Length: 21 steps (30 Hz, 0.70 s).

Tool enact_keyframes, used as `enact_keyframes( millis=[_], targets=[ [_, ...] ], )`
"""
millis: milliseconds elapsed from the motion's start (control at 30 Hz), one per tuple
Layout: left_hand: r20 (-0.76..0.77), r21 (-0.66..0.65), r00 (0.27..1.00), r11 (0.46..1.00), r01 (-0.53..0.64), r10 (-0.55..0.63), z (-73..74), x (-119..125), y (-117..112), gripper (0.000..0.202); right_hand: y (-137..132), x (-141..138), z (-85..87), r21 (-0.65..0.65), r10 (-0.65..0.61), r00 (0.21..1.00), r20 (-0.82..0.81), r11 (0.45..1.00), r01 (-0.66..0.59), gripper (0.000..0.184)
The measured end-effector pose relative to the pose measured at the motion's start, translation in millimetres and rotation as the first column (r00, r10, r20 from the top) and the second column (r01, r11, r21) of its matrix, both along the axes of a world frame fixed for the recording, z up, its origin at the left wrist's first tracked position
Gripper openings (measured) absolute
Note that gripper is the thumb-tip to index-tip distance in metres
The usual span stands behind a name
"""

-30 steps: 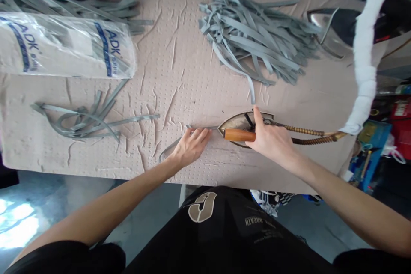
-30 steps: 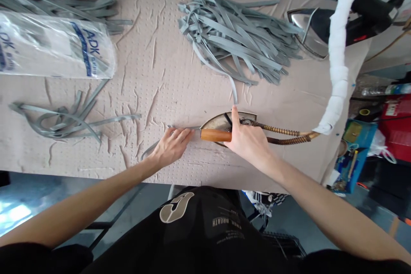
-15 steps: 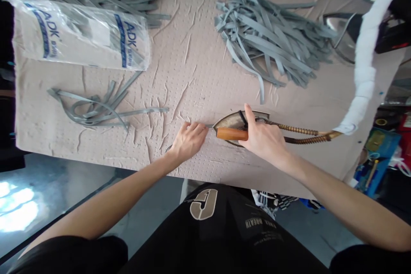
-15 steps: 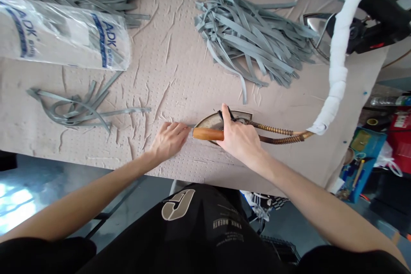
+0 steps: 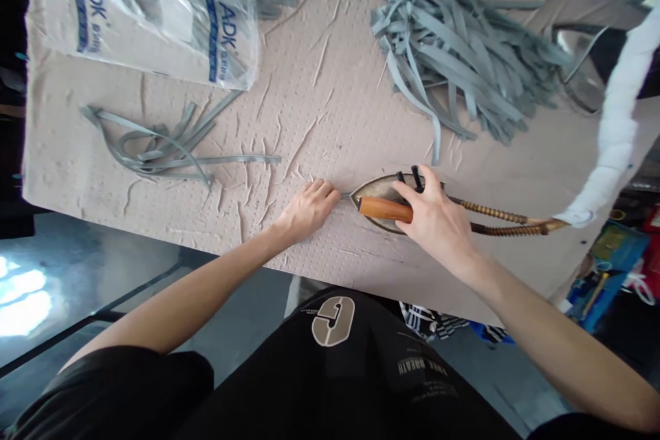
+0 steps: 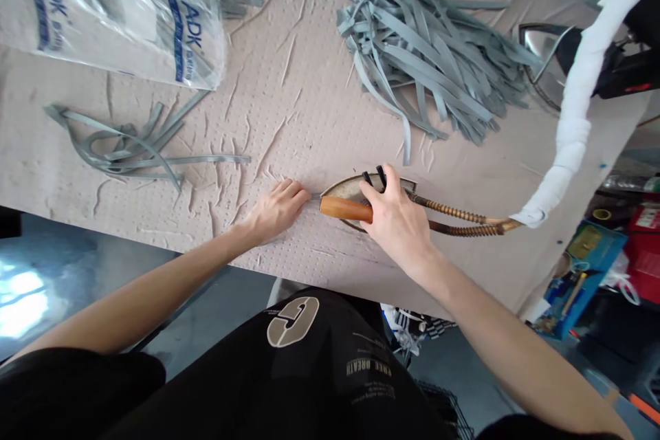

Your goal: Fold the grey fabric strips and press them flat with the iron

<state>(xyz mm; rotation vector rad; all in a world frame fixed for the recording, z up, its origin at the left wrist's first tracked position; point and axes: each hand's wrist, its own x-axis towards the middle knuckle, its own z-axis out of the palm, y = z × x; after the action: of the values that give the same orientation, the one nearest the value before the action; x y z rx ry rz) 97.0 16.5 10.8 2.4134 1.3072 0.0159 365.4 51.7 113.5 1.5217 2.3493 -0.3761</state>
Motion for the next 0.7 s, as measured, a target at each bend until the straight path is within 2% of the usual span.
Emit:
enact_keyframes(
  millis=[267,467,567,700],
  targets=[
    [-0.109,0.008,0.979,0.985,0.175,-0.173,14.9,-1.0,14.4,0.023,1.8,-0.2,-1.2,-0.019,0.015,0.998,0.054,1.0,-0.014,0.061],
    [-0.027,0.082,0.977,0.974,0.212,-0.21,2.7,-14.6,11.1,0.028,2.3,-2.0,-0.1,-0.028,0.009,0.997,0.074,1.0,-0.007,0.062],
    [0.049,0.045,0.979,0.98,0.196,-0.198,-2.6,-19.7,8.5,0.029,2.9,-2.1,-0.1,-0.034,0.006,0.997,0.075,0.999,-0.003,0.062],
    [0.021,-0.019,0.974,0.973,0.228,-0.228,-0.7,-23.2,6.1,0.034,2.8,-1.7,-0.5,-0.024,0.018,0.997,0.074,1.0,-0.016,0.063]
  ],
)
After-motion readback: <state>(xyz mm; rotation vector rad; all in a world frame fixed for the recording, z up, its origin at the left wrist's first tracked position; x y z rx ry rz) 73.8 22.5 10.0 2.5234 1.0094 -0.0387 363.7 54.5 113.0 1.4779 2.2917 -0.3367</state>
